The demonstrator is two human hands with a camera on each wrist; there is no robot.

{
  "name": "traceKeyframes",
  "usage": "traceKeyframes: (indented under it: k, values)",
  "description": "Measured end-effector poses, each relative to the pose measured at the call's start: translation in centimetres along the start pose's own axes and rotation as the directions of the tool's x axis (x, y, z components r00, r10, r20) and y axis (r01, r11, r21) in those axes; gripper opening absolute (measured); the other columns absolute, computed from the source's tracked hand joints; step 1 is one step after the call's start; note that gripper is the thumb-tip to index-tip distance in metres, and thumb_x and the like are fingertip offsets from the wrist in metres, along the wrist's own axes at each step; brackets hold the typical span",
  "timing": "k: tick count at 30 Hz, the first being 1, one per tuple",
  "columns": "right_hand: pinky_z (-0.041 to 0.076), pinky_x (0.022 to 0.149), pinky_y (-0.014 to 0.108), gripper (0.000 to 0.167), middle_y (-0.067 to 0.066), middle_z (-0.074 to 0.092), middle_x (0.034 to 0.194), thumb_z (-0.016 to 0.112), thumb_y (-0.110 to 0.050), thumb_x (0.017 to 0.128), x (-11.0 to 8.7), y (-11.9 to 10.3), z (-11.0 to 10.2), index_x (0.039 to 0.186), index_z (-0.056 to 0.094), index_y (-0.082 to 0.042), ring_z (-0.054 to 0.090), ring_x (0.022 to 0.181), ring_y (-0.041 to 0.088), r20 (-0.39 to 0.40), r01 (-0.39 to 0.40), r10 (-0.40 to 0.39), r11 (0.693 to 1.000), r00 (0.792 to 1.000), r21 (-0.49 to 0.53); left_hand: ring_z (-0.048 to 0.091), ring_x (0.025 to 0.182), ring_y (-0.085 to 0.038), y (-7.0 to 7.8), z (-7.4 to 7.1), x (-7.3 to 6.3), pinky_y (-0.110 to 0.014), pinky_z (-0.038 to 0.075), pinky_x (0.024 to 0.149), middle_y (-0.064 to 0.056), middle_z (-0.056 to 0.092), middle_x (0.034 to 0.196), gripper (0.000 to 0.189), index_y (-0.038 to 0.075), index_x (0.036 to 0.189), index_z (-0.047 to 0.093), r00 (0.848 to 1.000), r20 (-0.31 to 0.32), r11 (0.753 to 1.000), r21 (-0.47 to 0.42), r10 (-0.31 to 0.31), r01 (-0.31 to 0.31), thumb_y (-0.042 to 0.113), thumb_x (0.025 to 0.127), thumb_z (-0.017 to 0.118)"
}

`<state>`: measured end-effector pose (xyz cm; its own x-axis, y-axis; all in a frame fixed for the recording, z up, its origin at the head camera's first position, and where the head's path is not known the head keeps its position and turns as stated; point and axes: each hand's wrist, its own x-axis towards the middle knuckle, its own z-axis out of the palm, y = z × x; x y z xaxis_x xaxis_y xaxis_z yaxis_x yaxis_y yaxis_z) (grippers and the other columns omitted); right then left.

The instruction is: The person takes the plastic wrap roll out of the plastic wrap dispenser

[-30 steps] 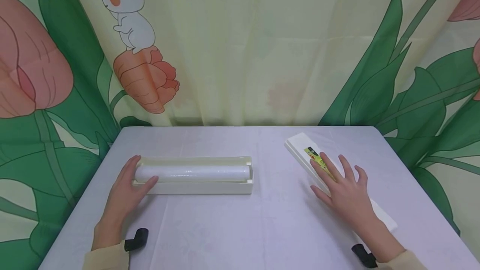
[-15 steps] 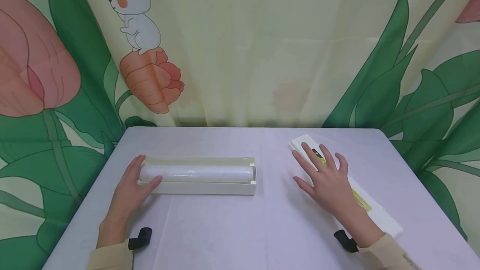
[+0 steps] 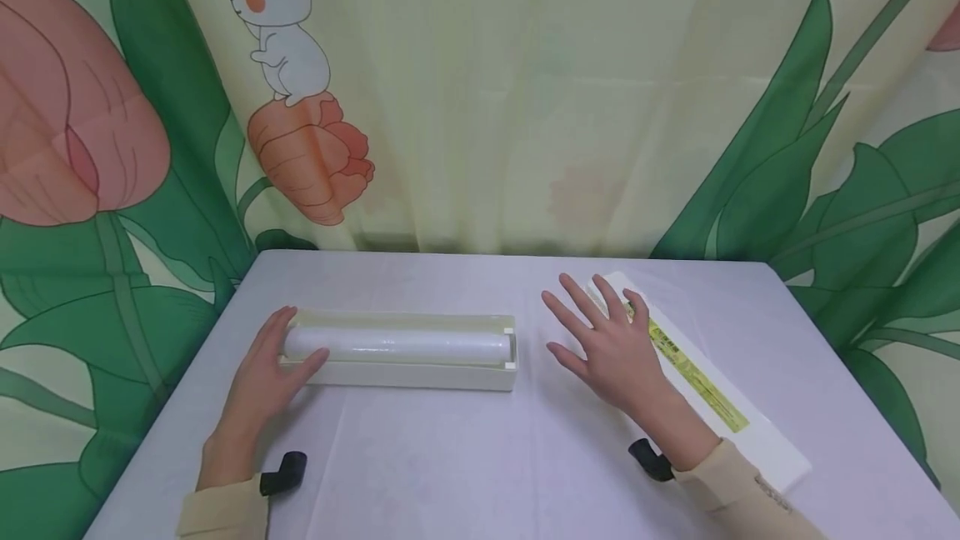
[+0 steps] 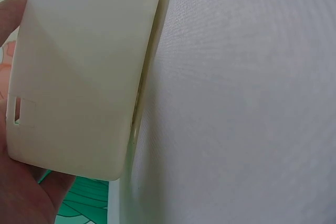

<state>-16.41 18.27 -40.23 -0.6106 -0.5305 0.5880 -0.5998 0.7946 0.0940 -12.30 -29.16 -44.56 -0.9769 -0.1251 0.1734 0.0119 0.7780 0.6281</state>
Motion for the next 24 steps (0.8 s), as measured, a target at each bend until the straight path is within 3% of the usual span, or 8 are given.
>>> traceKeyframes:
  k: [11,24]
  values:
    - [0.030,0.100,0.068,0.059,0.005,0.041,0.157,0.032,-0.056,0.105,2.2,-1.8,1.0,0.152,0.048,-0.024,0.038,0.137,0.043,0.029,0.045,-0.045,0.999,0.999,0.017,0.027,0.142,-0.049,0.3,0.0,-0.1,-0.072,0.028,0.107,-0.024,0.024,0.161,0.090,0.006,0.159,0.024,1.000,-0.012,1.000,0.001,0.007,-0.007,0.047,0.093,0.070]
    - [0.035,0.100,0.061,0.059,0.003,0.044,0.155,0.064,-0.043,0.095,3.8,-3.8,3.2,0.150,0.050,-0.026,0.044,0.133,0.040,0.043,0.174,-0.174,0.985,0.984,0.004,0.027,0.142,-0.050,0.3,0.1,-0.2,-0.074,0.028,0.105,-0.023,0.022,0.162,0.092,0.007,0.160,0.023,1.000,0.003,1.000,0.004,-0.015,0.015,0.050,0.093,0.069]
